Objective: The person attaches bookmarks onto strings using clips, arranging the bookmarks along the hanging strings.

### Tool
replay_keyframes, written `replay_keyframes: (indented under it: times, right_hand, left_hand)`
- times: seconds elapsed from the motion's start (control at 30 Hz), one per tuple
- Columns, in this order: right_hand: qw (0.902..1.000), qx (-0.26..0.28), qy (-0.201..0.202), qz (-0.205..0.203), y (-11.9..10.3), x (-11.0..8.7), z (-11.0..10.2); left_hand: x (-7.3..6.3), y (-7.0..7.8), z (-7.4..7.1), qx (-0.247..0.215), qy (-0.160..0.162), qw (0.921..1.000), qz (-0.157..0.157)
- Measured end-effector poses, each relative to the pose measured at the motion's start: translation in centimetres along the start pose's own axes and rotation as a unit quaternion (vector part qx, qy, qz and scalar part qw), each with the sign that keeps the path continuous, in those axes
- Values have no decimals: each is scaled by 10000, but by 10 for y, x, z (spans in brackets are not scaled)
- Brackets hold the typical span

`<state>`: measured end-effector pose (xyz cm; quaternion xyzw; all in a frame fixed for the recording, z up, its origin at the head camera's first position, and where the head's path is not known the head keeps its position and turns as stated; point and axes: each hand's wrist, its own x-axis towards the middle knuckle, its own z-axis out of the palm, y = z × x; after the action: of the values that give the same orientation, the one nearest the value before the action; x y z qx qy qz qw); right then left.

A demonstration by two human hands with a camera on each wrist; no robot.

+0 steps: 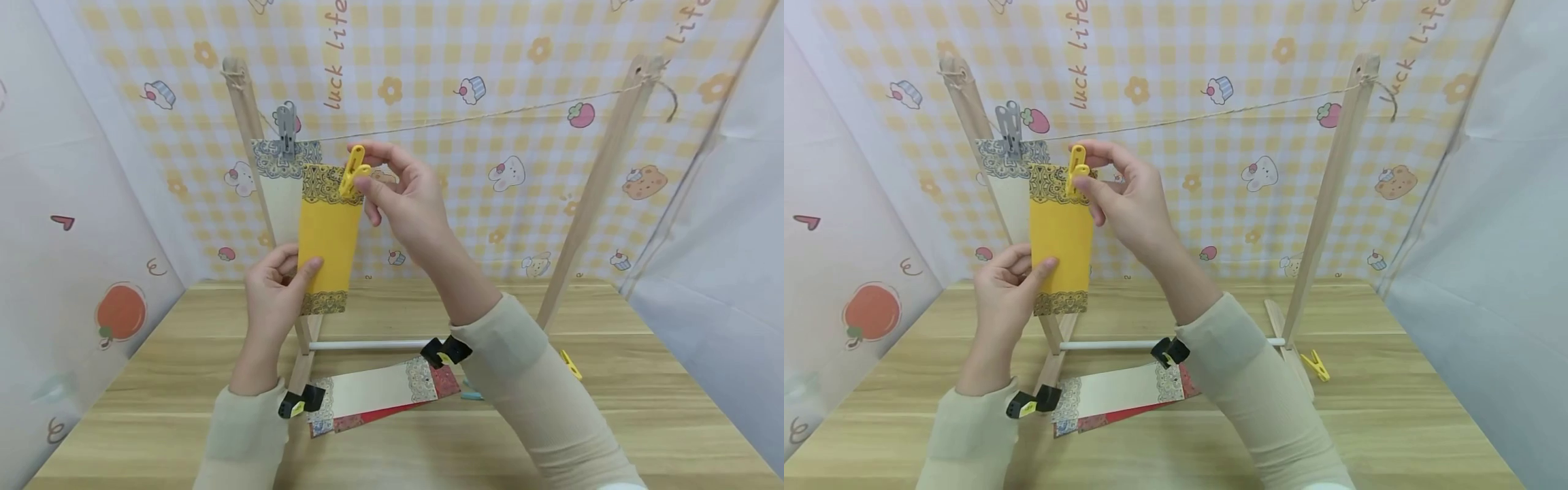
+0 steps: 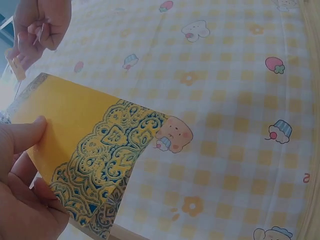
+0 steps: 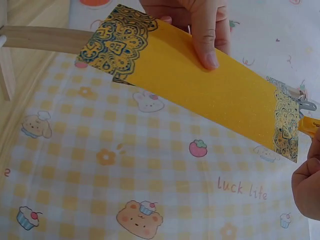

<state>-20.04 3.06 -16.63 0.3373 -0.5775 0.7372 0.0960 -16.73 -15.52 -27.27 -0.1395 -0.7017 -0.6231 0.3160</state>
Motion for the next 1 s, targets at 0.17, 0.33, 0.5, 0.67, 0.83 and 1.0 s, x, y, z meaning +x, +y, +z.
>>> replay_keyframes:
  times: [0.17,0.33,0.5,0.67,0.83,1.0]
  right_hand:
    - [9998,83,-47,-157,-6,8,3]
    - [9991,62,-193,-362,-10,12,4]
    - [9983,43,-206,-551,-14,16,8]
    - [9974,-85,-28,-717,-18,22,10]
    - [9976,-75,47,-681,-20,27,12]
    - [9972,170,176,-709,-20,30,15]
  left_hand:
    - [4,1,3,-46,-48,10000,45]
    - [7,3,4,-24,-65,10000,29]
    - [8,5,5,-1,-35,10000,-32]
    - [9,7,6,-22,-60,10000,-57]
    - [10,8,6,-12,2,9999,-117]
    - [9,7,5,104,-38,9999,-73]
